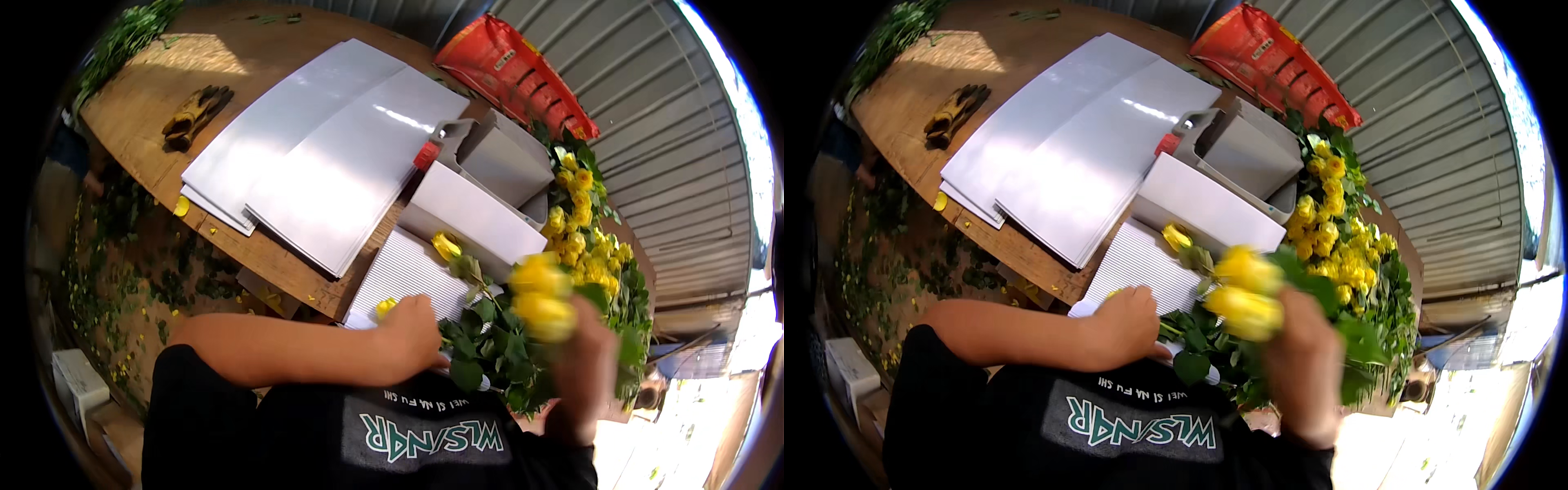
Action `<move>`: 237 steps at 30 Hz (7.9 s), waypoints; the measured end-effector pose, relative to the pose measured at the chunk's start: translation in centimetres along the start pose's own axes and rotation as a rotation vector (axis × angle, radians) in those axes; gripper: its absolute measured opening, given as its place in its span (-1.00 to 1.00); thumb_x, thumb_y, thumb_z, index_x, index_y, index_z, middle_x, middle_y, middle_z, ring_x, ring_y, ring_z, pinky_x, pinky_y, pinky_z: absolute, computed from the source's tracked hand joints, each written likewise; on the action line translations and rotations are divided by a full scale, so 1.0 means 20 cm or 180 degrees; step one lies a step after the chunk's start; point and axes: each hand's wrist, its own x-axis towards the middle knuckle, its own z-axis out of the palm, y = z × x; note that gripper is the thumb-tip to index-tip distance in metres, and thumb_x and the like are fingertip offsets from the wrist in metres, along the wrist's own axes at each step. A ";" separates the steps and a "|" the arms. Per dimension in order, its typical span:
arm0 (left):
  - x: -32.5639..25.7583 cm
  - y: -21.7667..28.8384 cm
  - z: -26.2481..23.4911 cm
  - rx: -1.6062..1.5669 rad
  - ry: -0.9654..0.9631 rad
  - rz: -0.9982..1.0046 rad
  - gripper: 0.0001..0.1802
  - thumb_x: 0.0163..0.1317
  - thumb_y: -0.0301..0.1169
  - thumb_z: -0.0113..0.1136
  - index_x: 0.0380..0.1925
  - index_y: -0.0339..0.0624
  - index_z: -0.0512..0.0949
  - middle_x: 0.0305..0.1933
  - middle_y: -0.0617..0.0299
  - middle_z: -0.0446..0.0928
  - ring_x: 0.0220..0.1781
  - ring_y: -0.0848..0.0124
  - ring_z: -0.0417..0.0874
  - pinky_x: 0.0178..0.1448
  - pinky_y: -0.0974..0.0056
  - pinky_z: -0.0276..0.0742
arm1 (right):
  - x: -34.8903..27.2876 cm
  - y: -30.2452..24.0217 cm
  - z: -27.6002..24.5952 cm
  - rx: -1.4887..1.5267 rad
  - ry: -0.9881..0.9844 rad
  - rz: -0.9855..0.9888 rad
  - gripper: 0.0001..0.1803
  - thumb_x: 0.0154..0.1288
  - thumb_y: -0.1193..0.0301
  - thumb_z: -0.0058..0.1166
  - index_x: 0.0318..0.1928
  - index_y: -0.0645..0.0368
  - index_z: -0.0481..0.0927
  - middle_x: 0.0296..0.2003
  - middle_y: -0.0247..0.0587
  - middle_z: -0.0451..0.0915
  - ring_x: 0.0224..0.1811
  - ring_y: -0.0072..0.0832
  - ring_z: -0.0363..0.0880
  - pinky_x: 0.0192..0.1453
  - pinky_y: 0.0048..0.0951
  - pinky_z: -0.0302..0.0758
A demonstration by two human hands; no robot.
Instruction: The person arranges yellow roses into a white box lined with shredded paper. They place the flowers carefully, adjust their positions, and cover them with a sheet of white paper before closing the box lid.
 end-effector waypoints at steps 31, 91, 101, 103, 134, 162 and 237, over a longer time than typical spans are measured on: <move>0.00 0.04 0.14 -0.0384 0.0991 -0.0432 -0.33 -0.02 0.00 0.13 -0.28 -0.57 0.40 0.07 -0.29 0.17 -0.29 0.14 0.47 -0.25 0.29 0.50 | -0.08 0.05 0.74 0.1358 -0.1628 0.0180 -0.47 0.11 0.41 0.01 0.12 0.17 0.24 0.02 -0.11 0.27 -0.03 -0.13 0.39 -0.11 -0.33 0.45; 0.02 -0.07 0.04 -0.0879 0.0462 -0.0315 -0.85 0.07 -0.44 0.06 -0.50 -0.34 0.49 0.09 -0.32 0.22 -0.32 -0.05 0.54 -0.16 0.10 0.48 | -0.61 1.57 -0.46 0.0125 0.4767 0.2228 -0.72 0.27 0.32 -0.15 -0.22 0.25 0.54 -0.54 -0.35 0.48 -0.58 -0.63 0.39 -0.52 -0.55 0.36; 0.03 -0.08 0.06 -0.0836 0.0537 -0.0307 -0.84 0.06 -0.41 0.07 -0.51 -0.32 0.49 0.09 -0.29 0.22 -0.33 -0.03 0.54 -0.16 0.11 0.47 | -0.05 1.17 -0.78 -0.0552 0.3837 0.0235 -0.81 0.22 0.44 -0.10 -0.28 0.28 0.54 -0.30 -0.21 0.56 -0.36 -0.57 0.51 -0.26 -0.55 0.43; 0.03 -0.06 0.04 -0.0853 0.0479 -0.0421 -0.85 0.06 -0.41 0.07 -0.50 -0.30 0.50 0.10 -0.28 0.22 -0.34 -0.02 0.54 -0.17 0.11 0.47 | 0.15 1.28 -0.60 -0.0100 0.3359 0.0177 -0.80 0.23 0.46 -0.09 -0.17 0.24 0.50 -0.23 -0.21 0.56 -0.31 -0.56 0.53 -0.20 -0.56 0.44; 0.03 -0.06 0.05 -0.0655 0.0473 -0.0190 -0.78 0.11 -0.40 0.03 -0.48 -0.40 0.49 0.15 -0.32 0.17 -0.42 0.03 0.56 -0.24 0.14 0.50 | -0.58 1.51 -0.33 0.1236 0.1422 0.1787 -0.77 0.03 0.70 -0.05 -0.24 0.26 0.50 -0.29 -0.40 0.49 -0.25 -0.66 0.43 -0.10 -0.64 0.33; 0.02 -0.08 0.16 -0.1345 0.0539 -0.0320 -0.75 -0.11 -0.58 -0.03 -0.43 -0.57 0.50 0.09 -0.51 0.14 -0.39 0.07 0.57 -0.27 0.17 0.53 | 0.15 0.23 0.32 0.2023 -0.1501 -0.0881 -0.62 -0.28 0.72 0.08 -0.29 0.28 0.57 -0.40 -0.18 0.56 -0.38 -0.33 0.52 -0.31 -0.45 0.42; 0.11 -0.18 0.16 -0.0255 0.1418 0.0040 -0.71 -0.05 -0.56 -0.04 -0.26 -0.47 0.42 0.12 -0.21 0.24 -0.10 0.18 0.39 -0.03 0.33 0.44 | 0.17 0.14 0.78 -0.0455 -0.0672 0.0112 -0.86 0.07 0.34 0.03 -0.46 0.13 0.45 -0.51 -0.22 0.49 -0.53 -0.29 0.53 -0.52 -0.32 0.44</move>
